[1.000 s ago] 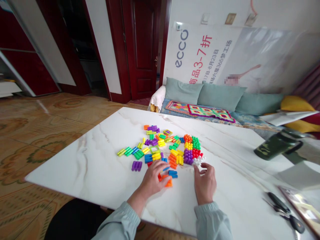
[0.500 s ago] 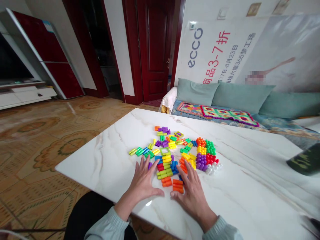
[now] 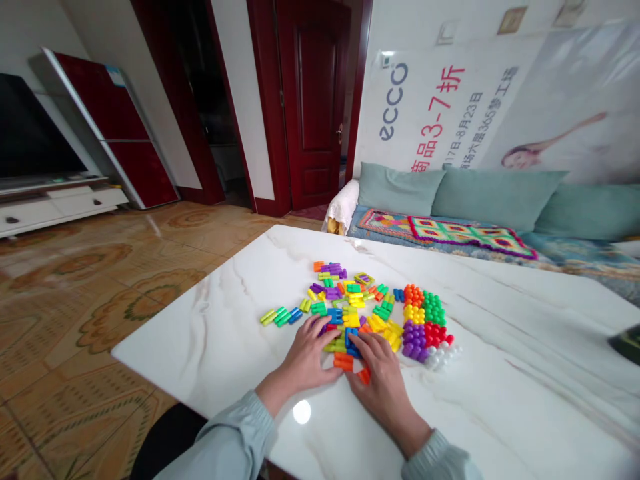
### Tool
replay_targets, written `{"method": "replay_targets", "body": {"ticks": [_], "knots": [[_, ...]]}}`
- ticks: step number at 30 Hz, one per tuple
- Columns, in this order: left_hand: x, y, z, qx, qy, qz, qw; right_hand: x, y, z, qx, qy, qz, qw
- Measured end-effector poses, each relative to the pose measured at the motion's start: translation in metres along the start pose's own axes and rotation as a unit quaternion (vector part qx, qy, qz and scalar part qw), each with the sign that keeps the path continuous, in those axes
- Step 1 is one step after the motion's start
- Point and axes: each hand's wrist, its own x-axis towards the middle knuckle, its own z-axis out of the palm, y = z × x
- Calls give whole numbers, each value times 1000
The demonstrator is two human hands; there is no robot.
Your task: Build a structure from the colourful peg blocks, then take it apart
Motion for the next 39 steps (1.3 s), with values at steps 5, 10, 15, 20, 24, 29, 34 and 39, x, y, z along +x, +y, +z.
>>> {"method": "replay_targets", "body": {"ticks": [5,10,15,20,24,29,34,39], "knots": [[10,-2,0,1,50,54,997,14,-5,2,-22,1,16,1000],[8,-9,1,-17,73,46,996,13,-8,0,-16,27,31,999],[32,-13,1,-18,123,-17,992,10,-10,0,-14,10,67,998],[80,0,7,-18,22,17,999,11,-14,-1,-24,-8,66,997],[99,5,17,-15,-36,20,999,11,-15,-2,-23,-8,75,997],[103,-3,28,-40,-3,-32,999,10,-16,-2,-20,-16,82,996],[108,-9,30,-49,18,-55,997,10,-16,-2,-23,-15,88,996],[107,-10,26,-81,56,-63,993,10,-15,-1,-23,-10,81,996]]}}
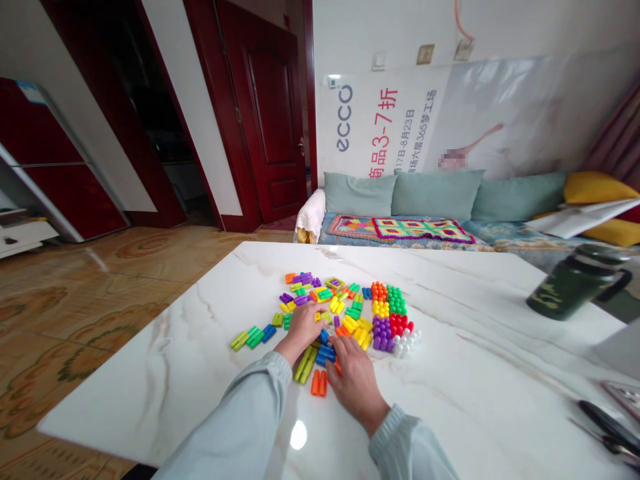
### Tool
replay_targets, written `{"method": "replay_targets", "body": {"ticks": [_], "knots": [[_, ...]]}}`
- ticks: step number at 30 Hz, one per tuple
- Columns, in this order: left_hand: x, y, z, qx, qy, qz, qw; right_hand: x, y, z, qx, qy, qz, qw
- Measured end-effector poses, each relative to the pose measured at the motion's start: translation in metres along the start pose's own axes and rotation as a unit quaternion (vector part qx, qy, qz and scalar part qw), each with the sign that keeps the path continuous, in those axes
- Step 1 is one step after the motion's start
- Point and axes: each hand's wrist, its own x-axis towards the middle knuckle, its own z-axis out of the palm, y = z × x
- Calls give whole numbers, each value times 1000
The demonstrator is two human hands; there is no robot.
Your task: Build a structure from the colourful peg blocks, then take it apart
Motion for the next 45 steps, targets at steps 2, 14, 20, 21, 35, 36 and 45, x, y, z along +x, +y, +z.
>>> {"method": "replay_targets", "body": {"ticks": [2,14,20,21,35,36,45], "knots": [[-5,2,-4,-25,31,-5,999,0,1,1,-5,1,0,1000],[-70,32,1,-453,78,-149,876,-3,2,-8,134,123,25,983],[-84,29,-2,-351,93,5,932,-7,3,-12,273,130,69,951],[-85,28,-3,-335,95,25,937,-6,3,-11,288,131,75,946],[-87,29,4,-245,92,81,962,-21,33,-38,170,239,111,950],[-87,28,4,-243,95,83,962,-24,38,-47,150,265,110,946],[-85,26,8,-222,106,97,964,-45,64,-67,81,226,119,963]]}}
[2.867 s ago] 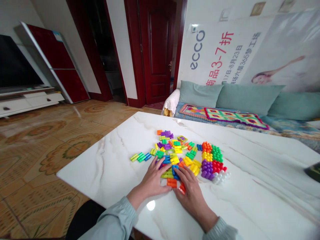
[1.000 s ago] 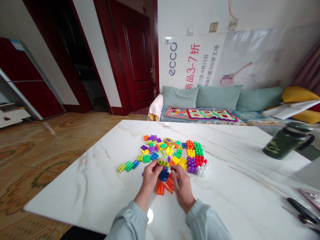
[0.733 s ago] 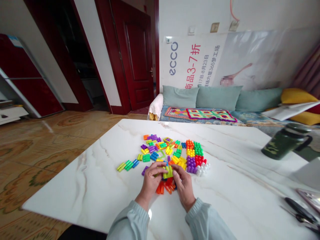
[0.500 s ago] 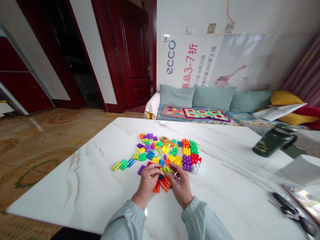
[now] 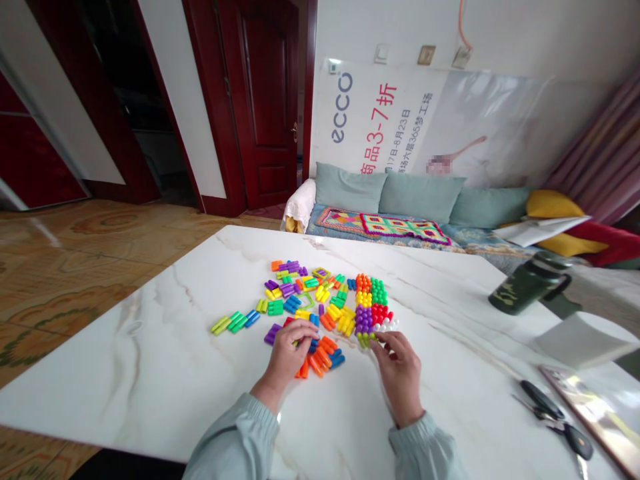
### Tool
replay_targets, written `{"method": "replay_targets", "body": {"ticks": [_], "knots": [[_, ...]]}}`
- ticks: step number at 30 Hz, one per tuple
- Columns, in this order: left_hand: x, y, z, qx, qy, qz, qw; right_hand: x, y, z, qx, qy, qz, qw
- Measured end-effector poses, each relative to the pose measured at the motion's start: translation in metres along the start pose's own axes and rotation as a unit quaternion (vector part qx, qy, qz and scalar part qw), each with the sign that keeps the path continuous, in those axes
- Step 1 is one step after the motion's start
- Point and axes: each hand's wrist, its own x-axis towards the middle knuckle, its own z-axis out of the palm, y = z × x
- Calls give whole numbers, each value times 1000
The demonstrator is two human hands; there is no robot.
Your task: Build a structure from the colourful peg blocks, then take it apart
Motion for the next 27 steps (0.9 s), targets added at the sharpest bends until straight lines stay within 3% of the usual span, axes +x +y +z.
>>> {"method": "replay_targets", "body": {"ticks": [5,18,23,25,27], "knots": [[0,-3,0,8,14,28,999,-5,4,8,-44,-45,9,998],[-2,-7,1,12,17,26,999,-8,4,3,-261,-27,35,964],[-1,-4,1,5,19,23,1000,-5,-5,2,-249,9,23,968],[1,-2,1,4,27,16,999,2,-16,10,-202,30,1,979],[2,0,1,8,51,-3,999,10,-30,26,-136,3,-39,990]]}}
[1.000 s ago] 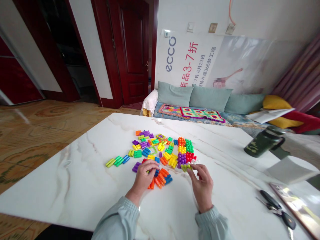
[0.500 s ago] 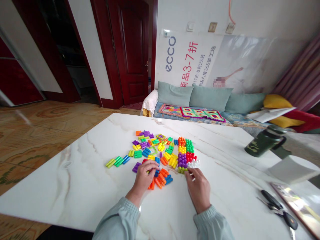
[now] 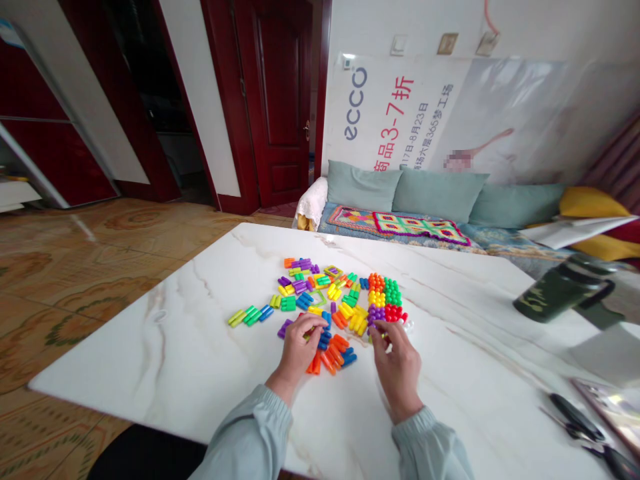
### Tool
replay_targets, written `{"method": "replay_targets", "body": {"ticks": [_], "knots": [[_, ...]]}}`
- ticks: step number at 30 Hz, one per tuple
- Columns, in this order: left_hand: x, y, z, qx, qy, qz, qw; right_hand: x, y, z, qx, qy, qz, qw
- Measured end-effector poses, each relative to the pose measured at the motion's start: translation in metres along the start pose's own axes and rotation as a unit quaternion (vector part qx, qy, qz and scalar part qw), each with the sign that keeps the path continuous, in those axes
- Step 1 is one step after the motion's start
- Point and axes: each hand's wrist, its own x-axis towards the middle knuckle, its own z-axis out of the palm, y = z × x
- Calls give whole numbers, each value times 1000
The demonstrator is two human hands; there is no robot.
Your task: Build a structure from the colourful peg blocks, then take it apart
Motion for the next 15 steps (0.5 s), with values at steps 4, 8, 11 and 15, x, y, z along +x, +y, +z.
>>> {"method": "replay_targets", "body": {"ticks": [4,8,11,15], "knots": [[-1,-1,-8,35,98,-67,992,12,-31,36,62,-130,-97,985],[-5,-13,-36,77,147,-151,975,9,-36,59,59,-177,-127,974],[-4,-23,-65,113,130,-167,971,5,-29,64,59,-183,-142,971],[2,-20,-92,178,113,-138,968,4,-26,63,65,-183,-151,969]]}}
